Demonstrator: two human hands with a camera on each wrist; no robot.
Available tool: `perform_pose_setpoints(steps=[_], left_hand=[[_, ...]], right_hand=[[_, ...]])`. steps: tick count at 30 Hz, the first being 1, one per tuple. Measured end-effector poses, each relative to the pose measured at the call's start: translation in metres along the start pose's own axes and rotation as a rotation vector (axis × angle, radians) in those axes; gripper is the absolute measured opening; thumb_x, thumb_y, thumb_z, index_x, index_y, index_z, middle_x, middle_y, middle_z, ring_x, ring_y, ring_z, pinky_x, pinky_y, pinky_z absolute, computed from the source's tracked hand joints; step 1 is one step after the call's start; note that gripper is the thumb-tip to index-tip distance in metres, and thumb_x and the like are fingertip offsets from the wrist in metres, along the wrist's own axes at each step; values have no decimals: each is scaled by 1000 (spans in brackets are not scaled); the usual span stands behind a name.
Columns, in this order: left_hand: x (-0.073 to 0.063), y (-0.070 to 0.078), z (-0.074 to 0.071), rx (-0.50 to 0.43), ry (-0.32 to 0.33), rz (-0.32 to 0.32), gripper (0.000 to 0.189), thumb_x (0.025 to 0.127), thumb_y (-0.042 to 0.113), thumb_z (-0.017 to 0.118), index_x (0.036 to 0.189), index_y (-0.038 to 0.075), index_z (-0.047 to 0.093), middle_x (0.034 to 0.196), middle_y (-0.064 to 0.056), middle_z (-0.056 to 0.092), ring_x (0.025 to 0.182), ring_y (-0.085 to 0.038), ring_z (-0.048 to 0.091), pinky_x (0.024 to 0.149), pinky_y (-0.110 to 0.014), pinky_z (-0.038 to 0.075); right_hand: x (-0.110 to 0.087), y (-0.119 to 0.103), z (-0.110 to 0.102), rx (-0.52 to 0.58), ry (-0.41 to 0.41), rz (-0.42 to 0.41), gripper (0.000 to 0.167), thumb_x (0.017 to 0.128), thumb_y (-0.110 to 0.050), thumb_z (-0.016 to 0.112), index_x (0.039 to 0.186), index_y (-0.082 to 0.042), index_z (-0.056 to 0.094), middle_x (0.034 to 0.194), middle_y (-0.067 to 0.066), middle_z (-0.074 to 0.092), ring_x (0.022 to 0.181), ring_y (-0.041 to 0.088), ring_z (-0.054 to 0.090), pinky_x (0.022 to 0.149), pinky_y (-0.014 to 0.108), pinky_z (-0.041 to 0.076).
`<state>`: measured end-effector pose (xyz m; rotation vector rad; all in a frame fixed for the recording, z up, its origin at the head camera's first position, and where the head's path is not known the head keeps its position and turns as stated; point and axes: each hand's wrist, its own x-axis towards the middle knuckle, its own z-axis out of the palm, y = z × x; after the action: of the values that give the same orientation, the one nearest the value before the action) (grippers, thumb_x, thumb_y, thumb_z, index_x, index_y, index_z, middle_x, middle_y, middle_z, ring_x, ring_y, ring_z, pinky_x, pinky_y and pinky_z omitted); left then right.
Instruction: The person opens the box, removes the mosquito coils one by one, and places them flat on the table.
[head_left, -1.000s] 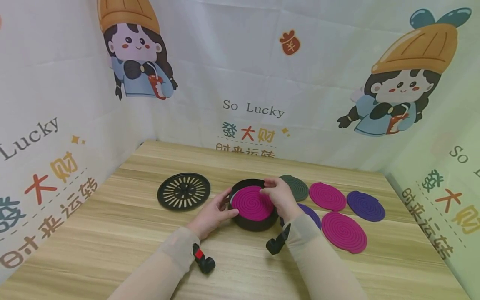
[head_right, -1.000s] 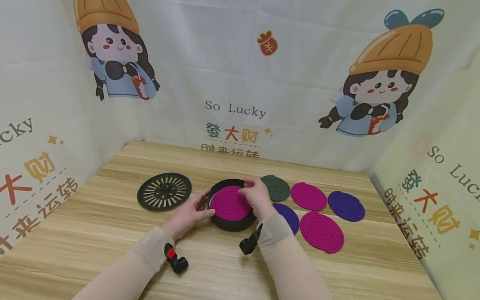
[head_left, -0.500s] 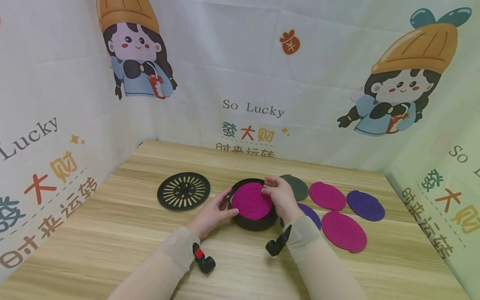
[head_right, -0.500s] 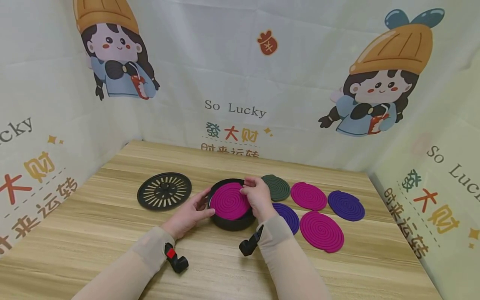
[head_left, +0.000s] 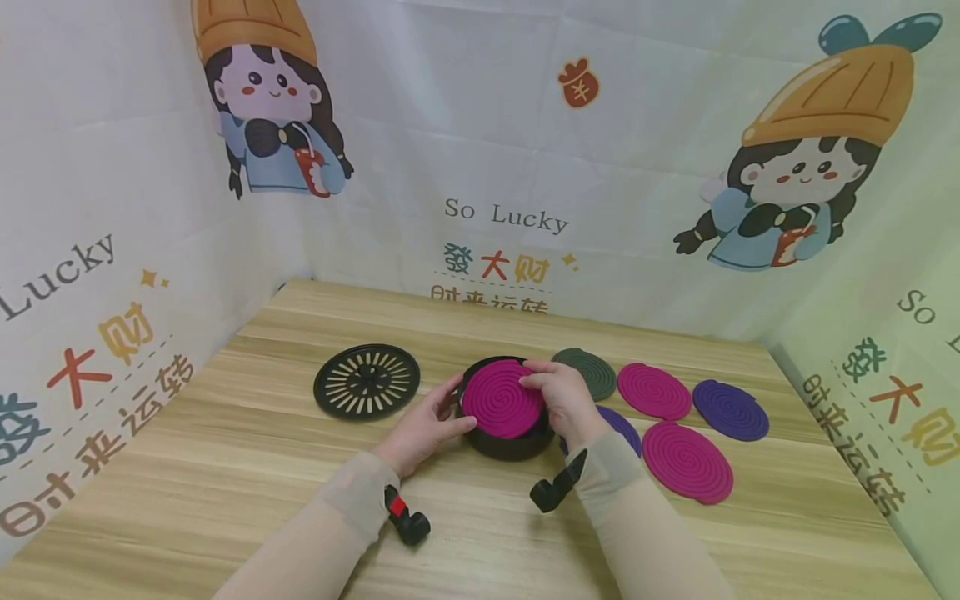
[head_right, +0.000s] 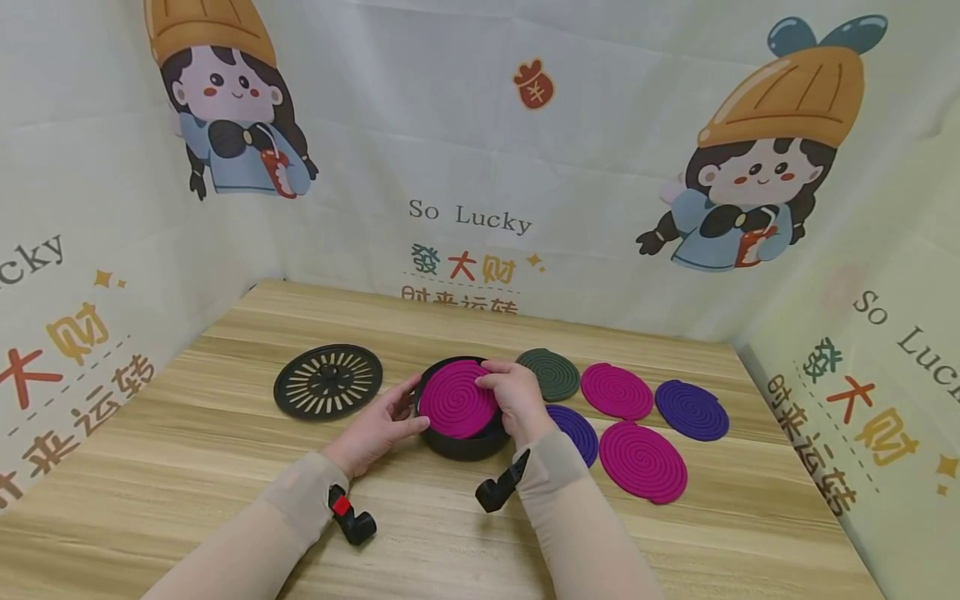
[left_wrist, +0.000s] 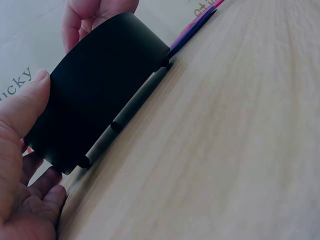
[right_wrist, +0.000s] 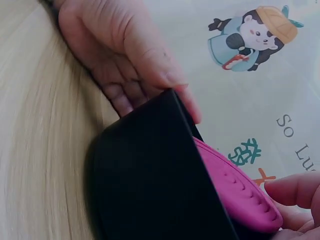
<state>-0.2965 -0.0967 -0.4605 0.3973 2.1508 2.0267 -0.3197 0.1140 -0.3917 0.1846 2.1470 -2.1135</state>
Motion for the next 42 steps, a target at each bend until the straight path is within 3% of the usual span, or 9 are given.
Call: perform_pose_setpoints(steps=[6, 10, 25, 33, 42], left_hand=[[1, -1, 0, 1, -3, -1, 81, 86, 11, 72, 152, 6, 25, 154, -19, 28, 142, -30, 24, 117, -38, 19], [1, 0, 0, -2, 0, 11, 81, 86, 9, 72, 152, 6, 25, 154, -20, 28, 142, -30, 24, 117, -39, 19], [0, 2, 0, -1, 4, 10, 81, 86, 10, 72, 152, 7, 26, 154, -19, 27, 142, -29, 23, 117, -37, 19], [-1, 2, 0, -2, -4, 7, 81, 86, 10, 72, 152, 6, 25, 154, -20, 27, 143, -30, 22, 117, -38, 19], [-1, 1, -1, 13, 6, 1, 84, 84, 13, 75, 152, 8, 27, 153, -19, 29, 142, -29, 25, 116, -37, 22]], right_hand=[[-4, -2, -3, 76, -69, 40, 39, 91, 5, 55, 130, 5, 54, 105, 6, 59, 76, 6, 58, 65, 17, 49], [-6, -4, -7, 82, -131, 70, 39, 93, 2, 52, 133, 3, 49, 94, 2, 58, 72, 8, 59, 61, 23, 51], [-6, -3, -13, -14, -198, 42, 47, 91, 5, 53, 137, -3, 44, 97, 7, 61, 66, 11, 63, 56, 27, 55], [-7, -1, -13, 2, -183, 28, 49, 89, 8, 54, 137, -1, 44, 99, 7, 64, 66, 12, 64, 56, 28, 56], [-4, 0, -19, 53, -166, 4, 50, 89, 9, 52, 138, 2, 44, 88, 2, 65, 66, 9, 64, 56, 25, 57]])
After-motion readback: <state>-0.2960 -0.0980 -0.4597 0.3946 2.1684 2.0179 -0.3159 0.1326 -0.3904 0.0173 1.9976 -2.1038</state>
